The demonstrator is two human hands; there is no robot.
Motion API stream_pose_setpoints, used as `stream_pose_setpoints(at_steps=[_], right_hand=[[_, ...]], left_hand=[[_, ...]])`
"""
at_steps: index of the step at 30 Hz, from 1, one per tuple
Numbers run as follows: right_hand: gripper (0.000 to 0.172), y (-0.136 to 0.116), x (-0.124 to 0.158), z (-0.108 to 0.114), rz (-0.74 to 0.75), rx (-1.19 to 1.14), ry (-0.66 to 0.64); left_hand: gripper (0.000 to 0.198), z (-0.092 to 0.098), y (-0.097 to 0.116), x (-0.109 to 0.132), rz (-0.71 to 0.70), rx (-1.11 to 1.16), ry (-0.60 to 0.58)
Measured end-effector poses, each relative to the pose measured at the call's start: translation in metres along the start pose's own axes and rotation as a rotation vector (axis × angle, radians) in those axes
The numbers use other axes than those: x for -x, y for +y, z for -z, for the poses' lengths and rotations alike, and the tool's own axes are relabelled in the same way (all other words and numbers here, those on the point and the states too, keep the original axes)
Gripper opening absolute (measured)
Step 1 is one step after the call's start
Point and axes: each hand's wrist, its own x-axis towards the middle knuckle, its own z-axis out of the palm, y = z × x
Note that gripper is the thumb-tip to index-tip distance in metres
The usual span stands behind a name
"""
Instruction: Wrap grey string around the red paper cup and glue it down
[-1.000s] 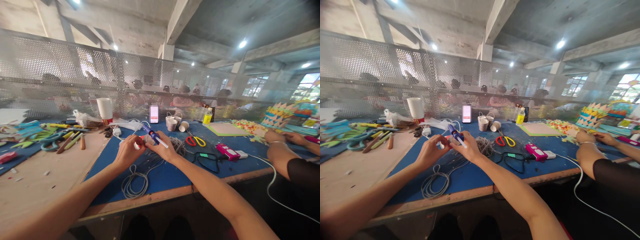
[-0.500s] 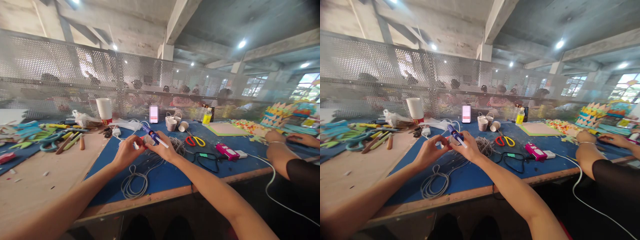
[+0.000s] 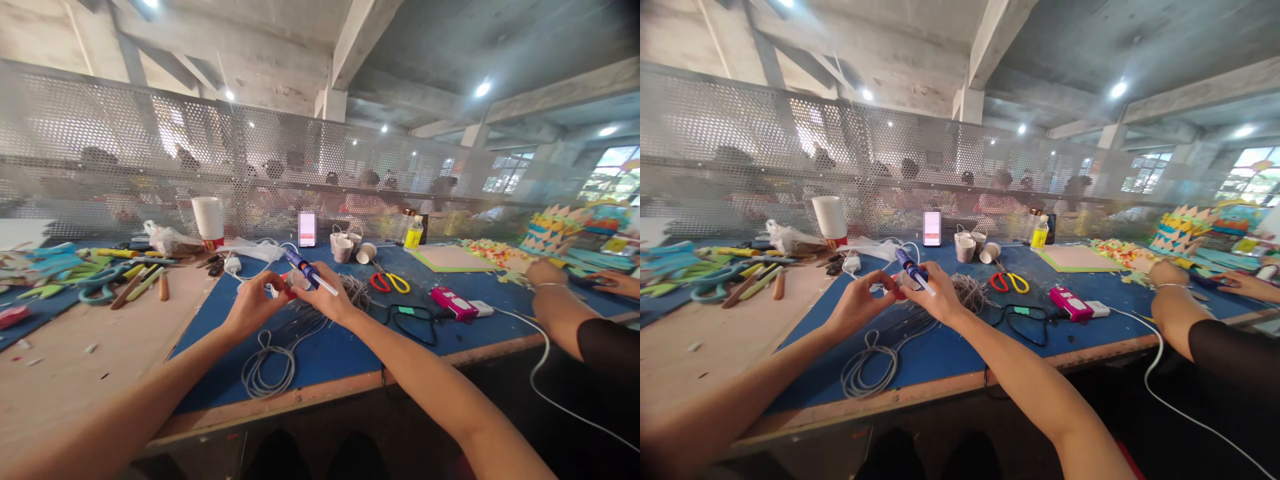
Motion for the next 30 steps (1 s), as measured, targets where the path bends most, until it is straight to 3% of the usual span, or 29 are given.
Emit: stream_pose_setpoints(at_steps=[9, 17, 23, 27, 30], right_hand=[[0.033, -0.006, -0.009, 0.014, -0.033, 0.035, 0.104], [0.038, 0.0, -0.013, 0.023, -0.094, -0.006, 0.123], [0.038, 0.003, -0.015, 0.025, -0.095, -0.069, 0.146], [0.039, 0.003, -0.015, 0.025, -0.081, -0.107, 0.152], [0.038, 0.003, -0.015, 0.025, -0.103, -0.113, 0.161]], left_hand=[[0.003, 0.0, 0.007, 0.001, -0.071, 0.065, -0.033], [0.016, 0.01, -0.003, -0.002, 0.171, 0.165, 0.017], [0.029, 0.012, -0.015, -0.012, 0.322, -0.01, 0.056], [0.017, 0.006, -0.024, -0.013, 0.25, -0.029, 0.043], [0.03, 0.003, -0.029, -0.013, 0.112, 0.039, 0.06]])
